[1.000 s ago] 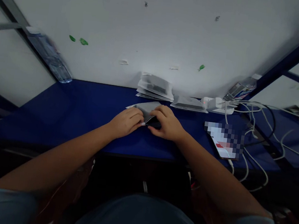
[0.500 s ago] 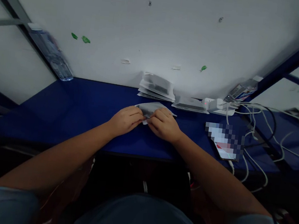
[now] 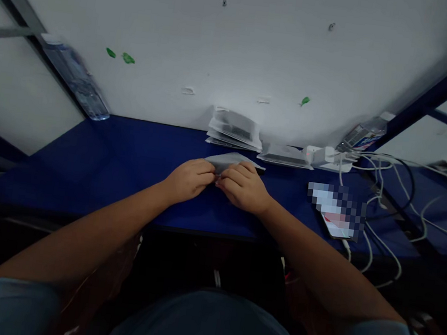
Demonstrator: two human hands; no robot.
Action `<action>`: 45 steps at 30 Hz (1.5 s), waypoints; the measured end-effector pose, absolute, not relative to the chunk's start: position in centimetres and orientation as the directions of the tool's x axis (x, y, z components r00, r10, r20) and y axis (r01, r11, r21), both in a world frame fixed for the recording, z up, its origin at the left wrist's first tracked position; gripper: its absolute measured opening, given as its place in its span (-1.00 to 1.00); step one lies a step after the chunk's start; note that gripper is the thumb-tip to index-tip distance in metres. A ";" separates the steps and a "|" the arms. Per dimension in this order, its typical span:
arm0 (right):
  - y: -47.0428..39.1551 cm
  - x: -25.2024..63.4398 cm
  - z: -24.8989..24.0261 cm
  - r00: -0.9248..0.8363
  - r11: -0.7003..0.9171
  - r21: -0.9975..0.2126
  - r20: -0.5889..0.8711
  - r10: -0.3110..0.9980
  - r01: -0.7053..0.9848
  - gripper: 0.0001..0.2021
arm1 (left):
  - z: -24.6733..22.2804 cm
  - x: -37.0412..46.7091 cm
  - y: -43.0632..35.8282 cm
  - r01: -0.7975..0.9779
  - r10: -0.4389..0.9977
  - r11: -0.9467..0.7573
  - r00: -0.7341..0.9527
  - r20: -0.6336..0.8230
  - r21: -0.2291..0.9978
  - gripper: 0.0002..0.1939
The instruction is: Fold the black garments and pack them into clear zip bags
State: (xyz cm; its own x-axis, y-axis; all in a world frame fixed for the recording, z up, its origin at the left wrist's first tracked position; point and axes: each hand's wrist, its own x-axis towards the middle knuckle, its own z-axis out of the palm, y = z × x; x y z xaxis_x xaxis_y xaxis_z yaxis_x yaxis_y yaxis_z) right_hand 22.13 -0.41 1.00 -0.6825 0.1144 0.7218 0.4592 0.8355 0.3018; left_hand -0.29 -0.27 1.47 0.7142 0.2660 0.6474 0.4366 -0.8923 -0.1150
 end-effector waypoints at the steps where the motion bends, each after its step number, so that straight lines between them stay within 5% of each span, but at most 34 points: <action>1: -0.4 22.2 1.1 -0.687 0.827 0.322 0.719 0.103 0.460 -0.79 | 1.5 -0.3 -0.2 0.429 0.259 -0.896 0.715 0.649 -0.114 -0.72; 13: 0.2 23.0 1.1 -0.701 0.810 0.331 0.701 0.133 0.484 -0.81 | 1.6 -0.5 -0.3 0.439 0.227 -0.889 0.668 0.709 -0.128 -0.92; 21: -0.1 23.1 1.4 -0.736 0.779 0.449 0.676 0.025 0.438 -0.80 | 1.5 0.0 -0.4 0.343 0.150 -0.930 0.684 0.714 -0.133 -0.76; 32: 1.0 24.6 1.0 -0.647 0.818 0.217 0.727 0.229 0.532 -0.86 | 1.8 -1.8 -0.3 0.355 0.162 -0.926 0.681 0.714 -0.129 -0.86; 38: 1.0 23.9 0.9 -0.642 0.818 0.230 0.738 0.207 0.528 -0.83 | 2.3 -1.1 -1.1 0.474 0.286 -0.874 0.685 0.670 -0.112 -0.83; 45: 0.8 23.6 0.7 -0.680 0.831 0.241 0.703 0.206 0.501 -0.81 | 1.5 -0.1 -0.8 0.476 0.232 -0.862 0.675 0.700 -0.174 -0.89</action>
